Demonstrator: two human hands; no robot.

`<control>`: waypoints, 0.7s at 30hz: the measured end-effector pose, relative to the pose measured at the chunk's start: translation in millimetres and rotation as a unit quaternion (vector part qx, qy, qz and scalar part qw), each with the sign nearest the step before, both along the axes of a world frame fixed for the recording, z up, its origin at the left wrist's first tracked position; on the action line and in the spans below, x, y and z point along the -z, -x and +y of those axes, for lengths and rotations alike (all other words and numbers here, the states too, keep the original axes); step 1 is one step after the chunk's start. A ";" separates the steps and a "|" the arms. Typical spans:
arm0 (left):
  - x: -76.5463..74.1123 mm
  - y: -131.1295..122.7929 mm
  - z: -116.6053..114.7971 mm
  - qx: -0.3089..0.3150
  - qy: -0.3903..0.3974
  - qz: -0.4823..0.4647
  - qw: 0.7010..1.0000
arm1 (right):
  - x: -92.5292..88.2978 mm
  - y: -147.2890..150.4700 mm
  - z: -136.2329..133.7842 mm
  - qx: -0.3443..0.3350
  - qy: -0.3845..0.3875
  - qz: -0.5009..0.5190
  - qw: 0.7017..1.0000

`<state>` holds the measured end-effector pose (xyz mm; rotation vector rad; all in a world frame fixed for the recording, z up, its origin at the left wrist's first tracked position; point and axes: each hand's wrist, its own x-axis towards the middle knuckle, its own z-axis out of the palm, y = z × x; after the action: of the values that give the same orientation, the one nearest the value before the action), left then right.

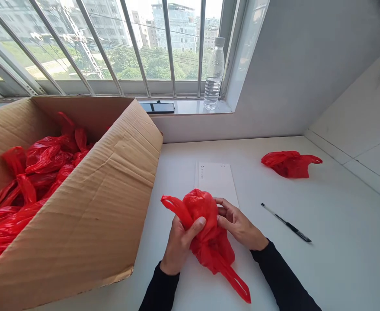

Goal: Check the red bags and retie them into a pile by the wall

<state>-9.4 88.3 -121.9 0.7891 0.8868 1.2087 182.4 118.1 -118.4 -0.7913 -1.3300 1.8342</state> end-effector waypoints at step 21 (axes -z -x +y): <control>-44.6 -24.3 -37.0 -0.050 -0.042 0.102 0.993 | 44.6 -13.1 -7.6 0.229 0.130 0.052 0.963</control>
<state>14.9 51.4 -77.3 0.9576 1.0577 1.2761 195.5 110.5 -163.0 -1.0277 -0.7638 1.6613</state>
